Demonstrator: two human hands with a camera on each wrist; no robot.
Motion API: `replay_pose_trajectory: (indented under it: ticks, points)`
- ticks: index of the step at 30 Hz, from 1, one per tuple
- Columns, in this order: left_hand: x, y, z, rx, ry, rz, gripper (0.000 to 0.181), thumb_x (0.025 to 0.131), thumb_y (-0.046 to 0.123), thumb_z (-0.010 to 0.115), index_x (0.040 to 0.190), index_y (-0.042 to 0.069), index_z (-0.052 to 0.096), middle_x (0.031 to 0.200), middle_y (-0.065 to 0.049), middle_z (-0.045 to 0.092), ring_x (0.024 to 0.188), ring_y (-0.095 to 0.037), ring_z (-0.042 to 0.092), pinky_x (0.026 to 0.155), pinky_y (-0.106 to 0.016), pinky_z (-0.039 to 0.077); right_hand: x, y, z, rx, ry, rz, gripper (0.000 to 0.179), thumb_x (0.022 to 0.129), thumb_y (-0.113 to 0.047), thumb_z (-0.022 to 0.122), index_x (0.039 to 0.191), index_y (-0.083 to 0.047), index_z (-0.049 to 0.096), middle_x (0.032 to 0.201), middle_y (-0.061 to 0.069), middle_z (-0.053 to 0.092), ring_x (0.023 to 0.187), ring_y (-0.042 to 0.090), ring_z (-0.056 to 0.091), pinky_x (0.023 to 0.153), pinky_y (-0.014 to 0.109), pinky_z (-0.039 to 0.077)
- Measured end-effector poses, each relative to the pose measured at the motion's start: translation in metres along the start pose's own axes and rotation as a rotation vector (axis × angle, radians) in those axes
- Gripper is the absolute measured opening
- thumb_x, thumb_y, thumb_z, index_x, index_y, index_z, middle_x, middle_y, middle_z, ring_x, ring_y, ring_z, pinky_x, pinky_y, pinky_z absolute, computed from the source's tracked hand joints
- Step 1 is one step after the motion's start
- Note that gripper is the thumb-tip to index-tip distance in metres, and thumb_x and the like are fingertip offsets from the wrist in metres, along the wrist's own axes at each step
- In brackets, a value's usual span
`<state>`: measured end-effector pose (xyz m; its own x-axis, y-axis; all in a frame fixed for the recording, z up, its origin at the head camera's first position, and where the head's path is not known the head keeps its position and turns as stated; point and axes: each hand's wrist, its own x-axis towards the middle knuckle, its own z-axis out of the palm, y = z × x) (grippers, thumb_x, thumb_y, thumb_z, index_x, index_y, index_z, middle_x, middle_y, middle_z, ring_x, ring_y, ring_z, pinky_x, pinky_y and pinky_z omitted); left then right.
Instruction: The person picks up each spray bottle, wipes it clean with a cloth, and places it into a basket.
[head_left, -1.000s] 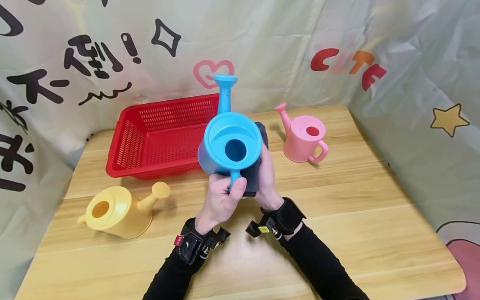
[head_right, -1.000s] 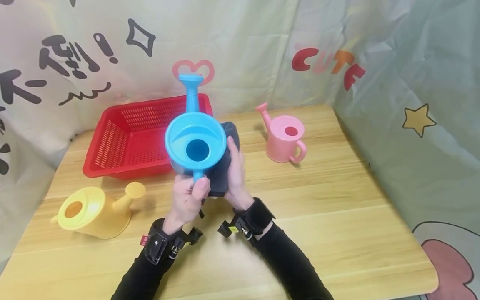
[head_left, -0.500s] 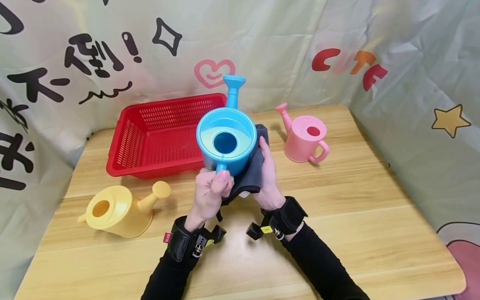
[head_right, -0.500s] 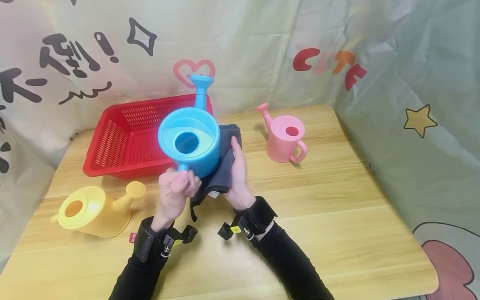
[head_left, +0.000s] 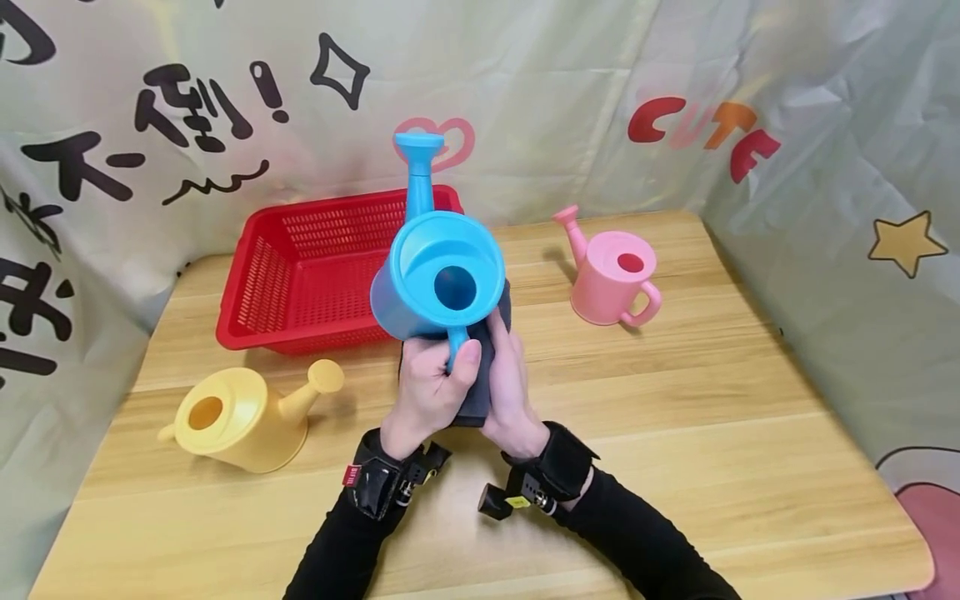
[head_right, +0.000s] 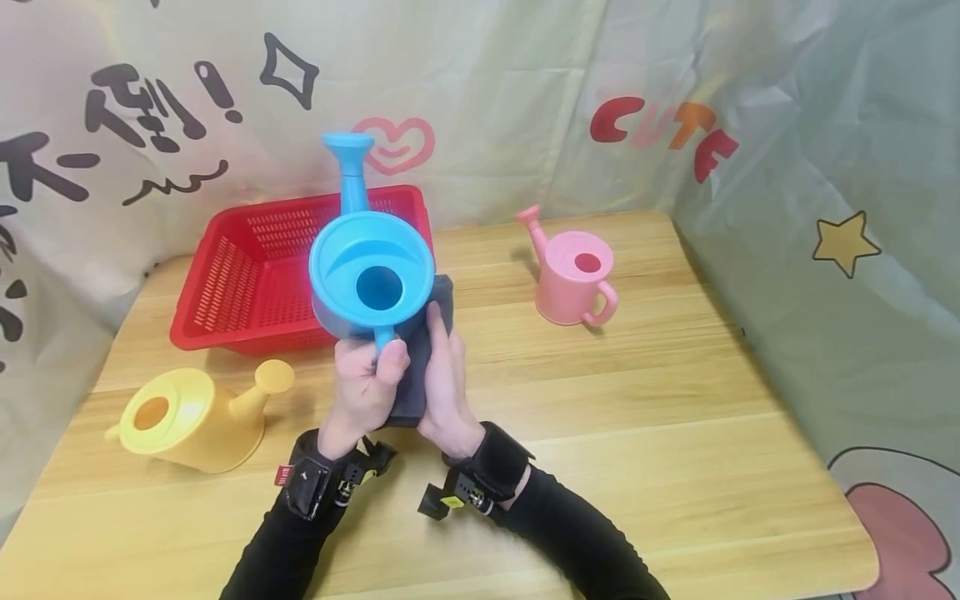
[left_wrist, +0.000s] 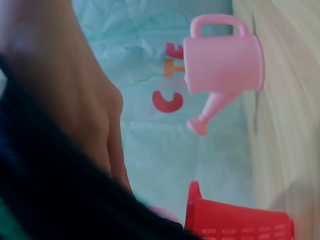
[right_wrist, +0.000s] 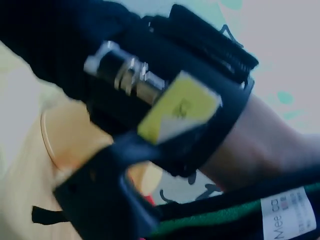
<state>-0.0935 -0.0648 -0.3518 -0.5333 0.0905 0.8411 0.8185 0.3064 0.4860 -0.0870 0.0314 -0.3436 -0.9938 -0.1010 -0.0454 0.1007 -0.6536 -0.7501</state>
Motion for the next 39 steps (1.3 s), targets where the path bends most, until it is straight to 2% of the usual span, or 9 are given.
replay_pose_trajectory:
  ticks: [5,8,13,15,18,23,31,35,39]
  points:
    - [0.0,0.006,0.0,-0.079,-0.021,-0.052,0.07,0.106,0.046,0.045,0.047,0.009,0.038,0.042,-0.002,0.037,0.04,-0.011,0.039,0.041,-0.02,0.026,0.006,-0.005,-0.004,-0.012,-0.026,-0.068,0.034,0.11,-0.038,0.035,0.129,-0.019,0.056,0.119,-0.004,0.062,0.11,0.009,0.057,0.1,0.022,0.046]
    - [0.0,0.011,-0.002,-0.228,-0.067,-0.136,0.07,0.106,0.046,0.046,0.048,0.007,0.042,0.043,-0.004,0.038,0.042,-0.009,0.038,0.041,-0.02,0.024,0.012,-0.01,-0.01,-0.008,-0.037,-0.092,0.035,0.11,-0.037,0.034,0.133,-0.019,0.054,0.128,-0.003,0.06,0.117,0.011,0.056,0.107,0.027,0.045]
    - [0.003,0.013,-0.009,-0.58,-0.183,-0.346,0.065,0.107,0.044,0.045,0.055,0.005,0.036,0.048,-0.007,0.032,0.044,-0.011,0.032,0.041,-0.026,0.021,0.022,-0.02,-0.022,-0.06,-0.014,-0.12,0.037,0.11,-0.037,0.035,0.137,-0.019,0.052,0.133,-0.002,0.058,0.121,0.015,0.052,0.116,0.036,0.038]
    - [0.004,0.012,-0.012,-0.659,-0.21,-0.392,0.061,0.107,0.04,0.044,0.058,0.006,0.032,0.051,-0.007,0.029,0.044,-0.014,0.029,0.04,-0.028,0.02,0.025,-0.024,-0.025,-0.105,0.013,-0.134,0.036,0.109,-0.037,0.038,0.135,-0.018,0.054,0.131,-0.002,0.059,0.12,0.015,0.053,0.116,0.038,0.037]
    - [0.006,0.011,-0.014,-0.688,-0.228,-0.395,0.059,0.107,0.037,0.043,0.059,0.006,0.031,0.051,-0.007,0.028,0.044,-0.015,0.029,0.041,-0.029,0.019,0.025,-0.025,-0.026,-0.16,0.033,-0.154,0.034,0.108,-0.037,0.041,0.132,-0.018,0.057,0.128,-0.001,0.061,0.118,0.016,0.054,0.114,0.039,0.039]
    - [0.004,0.011,-0.012,-0.56,-0.211,-0.31,0.065,0.107,0.043,0.045,0.054,0.007,0.036,0.048,-0.006,0.034,0.043,-0.012,0.033,0.04,-0.025,0.024,0.021,-0.023,-0.02,-0.176,0.035,-0.227,0.036,0.109,-0.035,0.042,0.13,-0.012,0.059,0.125,0.005,0.063,0.117,0.02,0.057,0.11,0.036,0.046]
    - [0.0,0.009,0.003,-0.055,-0.065,-0.075,0.068,0.107,0.046,0.041,0.049,0.01,0.039,0.043,-0.001,0.038,0.04,-0.009,0.038,0.041,-0.019,0.024,0.008,-0.014,-0.006,-0.153,0.056,-0.25,0.038,0.109,-0.034,0.042,0.127,-0.007,0.06,0.117,0.003,0.066,0.109,0.016,0.06,0.1,0.029,0.05]
    - [0.0,0.006,0.004,0.051,-0.002,-0.073,0.069,0.107,0.047,0.04,0.05,0.009,0.039,0.042,-0.002,0.038,0.039,-0.011,0.038,0.041,-0.021,0.026,0.001,-0.01,-0.001,-0.14,0.026,-0.213,0.037,0.109,-0.033,0.04,0.131,-0.008,0.055,0.118,0.003,0.063,0.108,0.015,0.059,0.098,0.027,0.05]
    - [0.0,0.004,0.002,0.002,0.02,-0.131,0.07,0.106,0.048,0.042,0.049,0.008,0.041,0.042,-0.002,0.038,0.04,-0.011,0.04,0.041,-0.02,0.028,-0.001,-0.009,-0.001,-0.122,0.004,-0.182,0.036,0.11,-0.033,0.038,0.133,-0.01,0.052,0.115,0.001,0.062,0.104,0.013,0.06,0.094,0.024,0.052]
